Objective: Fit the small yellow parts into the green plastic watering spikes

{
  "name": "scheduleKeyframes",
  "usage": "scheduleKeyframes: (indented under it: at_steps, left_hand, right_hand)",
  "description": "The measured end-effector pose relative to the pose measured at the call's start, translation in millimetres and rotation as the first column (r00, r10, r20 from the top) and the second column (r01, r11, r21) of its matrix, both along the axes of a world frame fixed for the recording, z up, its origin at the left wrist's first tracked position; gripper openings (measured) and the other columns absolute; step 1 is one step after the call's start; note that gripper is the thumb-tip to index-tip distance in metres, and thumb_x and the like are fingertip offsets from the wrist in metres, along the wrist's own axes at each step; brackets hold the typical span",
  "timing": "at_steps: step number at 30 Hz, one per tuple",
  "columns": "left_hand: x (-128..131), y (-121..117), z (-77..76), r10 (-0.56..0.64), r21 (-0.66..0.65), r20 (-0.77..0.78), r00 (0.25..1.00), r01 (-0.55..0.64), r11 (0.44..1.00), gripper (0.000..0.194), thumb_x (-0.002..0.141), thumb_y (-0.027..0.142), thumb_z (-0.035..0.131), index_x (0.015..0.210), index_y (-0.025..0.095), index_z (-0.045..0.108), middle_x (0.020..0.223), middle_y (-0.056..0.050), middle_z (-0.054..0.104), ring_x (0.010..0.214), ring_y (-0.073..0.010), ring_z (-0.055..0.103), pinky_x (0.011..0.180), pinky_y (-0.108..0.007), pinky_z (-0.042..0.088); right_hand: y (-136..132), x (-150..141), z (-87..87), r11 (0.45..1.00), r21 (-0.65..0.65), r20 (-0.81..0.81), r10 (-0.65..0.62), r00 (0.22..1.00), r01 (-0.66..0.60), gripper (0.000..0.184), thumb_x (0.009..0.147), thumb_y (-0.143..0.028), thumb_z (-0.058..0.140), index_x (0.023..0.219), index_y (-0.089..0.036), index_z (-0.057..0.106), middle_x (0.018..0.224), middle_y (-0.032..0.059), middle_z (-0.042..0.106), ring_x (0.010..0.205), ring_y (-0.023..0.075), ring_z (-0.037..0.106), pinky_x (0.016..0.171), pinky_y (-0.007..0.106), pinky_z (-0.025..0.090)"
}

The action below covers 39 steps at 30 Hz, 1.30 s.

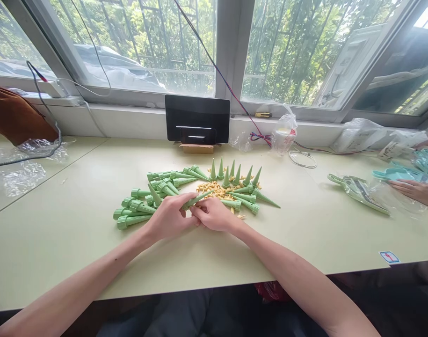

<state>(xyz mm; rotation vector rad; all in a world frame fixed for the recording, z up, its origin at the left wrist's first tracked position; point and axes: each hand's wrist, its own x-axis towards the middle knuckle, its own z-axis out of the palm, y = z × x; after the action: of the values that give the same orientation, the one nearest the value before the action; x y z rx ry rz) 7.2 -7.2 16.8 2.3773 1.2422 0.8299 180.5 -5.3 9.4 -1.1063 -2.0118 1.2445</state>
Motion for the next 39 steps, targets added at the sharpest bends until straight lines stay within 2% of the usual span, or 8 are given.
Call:
scheduleKeyframes:
  at_steps: [13,16,21,26,29,32,35,39]
  left_hand:
    - [-0.9,1.1,-1.9,0.003,0.044,-0.010,1.000,-0.002,0.999,0.028,0.065,0.017,0.060,0.093,0.019,0.063,0.079,0.001,0.063,0.053,-0.0093,0.045,0.052,-0.022,0.035]
    - [-1.0,1.2,-0.4,-0.019,0.049,0.008,1.000,0.019,0.999,0.025,0.064,0.016,0.061,0.089,0.019,0.063,0.075,0.002,0.061,0.055,-0.0099,0.045,0.053,-0.021,0.036]
    - [-1.2,1.2,3.7,-0.032,0.067,0.066,0.997,0.027,0.997,0.024,0.064,0.012,0.064,0.087,0.019,0.064,0.067,0.005,0.057,0.057,-0.0092,0.043,0.055,-0.020,0.038]
    - [-0.6,1.7,1.8,-0.063,0.064,0.050,0.997,0.059,0.996,0.024,0.066,0.013,0.063,0.090,0.018,0.067,0.073,0.003,0.062,0.058,-0.0094,0.045,0.055,-0.020,0.038]
    - [-0.9,2.8,-1.4,-0.057,0.072,0.047,0.997,0.053,0.996,0.027,0.066,0.013,0.063,0.092,0.018,0.068,0.077,0.002,0.064,0.057,-0.0088,0.044,0.055,-0.020,0.039]
    - [-1.4,3.6,-3.1,-0.045,0.072,0.057,0.997,0.041,0.997,0.028,0.066,0.014,0.064,0.093,0.018,0.068,0.075,0.003,0.063,0.055,-0.0081,0.043,0.053,-0.020,0.038]
    - [-1.5,3.6,-3.0,-0.028,0.051,0.089,0.996,0.023,0.998,0.028,0.064,0.016,0.067,0.092,0.018,0.067,0.070,0.005,0.059,0.052,-0.0071,0.039,0.051,-0.020,0.037]
    - [-1.1,3.5,-2.1,-0.034,0.017,0.136,0.990,0.033,0.999,0.024,0.065,0.016,0.066,0.089,0.018,0.065,0.068,0.006,0.057,0.050,-0.0063,0.038,0.049,-0.019,0.037]
  right_hand:
    - [-2.3,0.2,3.4,0.999,0.048,-0.005,-0.013,1.000,0.014,0.034,0.095,-0.027,0.047,0.065,-0.016,0.058,0.059,0.0008,0.061,0.050,0.0104,0.055,0.049,0.021,0.043]
    - [-3.6,-0.2,3.5,0.996,0.089,0.001,-0.018,1.000,0.018,0.034,0.094,-0.027,0.047,0.063,-0.016,0.057,0.053,-0.0007,0.057,0.048,0.0099,0.052,0.049,0.021,0.041]
    - [-5.3,-1.3,1.0,0.991,0.119,-0.080,-0.048,0.996,0.058,0.036,0.093,-0.028,0.049,0.060,-0.016,0.055,0.054,-0.0010,0.055,0.047,0.0082,0.048,0.048,0.020,0.037]
    - [-4.4,-1.4,-1.6,0.961,0.274,-0.058,-0.033,0.998,0.047,0.034,0.090,-0.019,0.049,0.056,-0.016,0.052,0.049,-0.0038,0.045,0.046,0.0072,0.039,0.048,0.022,0.030]
    - [-3.4,-1.5,-2.4,0.932,0.359,-0.052,-0.020,0.998,0.037,0.031,0.087,-0.014,0.049,0.056,-0.016,0.052,0.050,-0.0042,0.044,0.048,0.0071,0.037,0.050,0.022,0.028]
    - [-3.1,-1.6,-2.4,0.954,0.296,-0.073,-0.031,0.997,0.052,0.033,0.088,-0.016,0.049,0.055,-0.016,0.052,0.050,-0.0037,0.046,0.046,0.0071,0.040,0.048,0.022,0.030]
    - [-2.8,-0.9,-1.4,0.992,0.123,-0.133,-0.024,0.991,0.040,0.035,0.091,-0.023,0.049,0.057,-0.016,0.054,0.051,-0.0022,0.052,0.043,0.0077,0.046,0.045,0.021,0.035]
    - [-0.7,1.1,-0.4,0.999,-0.047,-0.229,0.007,0.973,-0.018,0.037,0.093,-0.033,0.051,0.060,-0.016,0.055,0.054,-0.0012,0.057,0.038,0.0074,0.047,0.038,0.020,0.035]
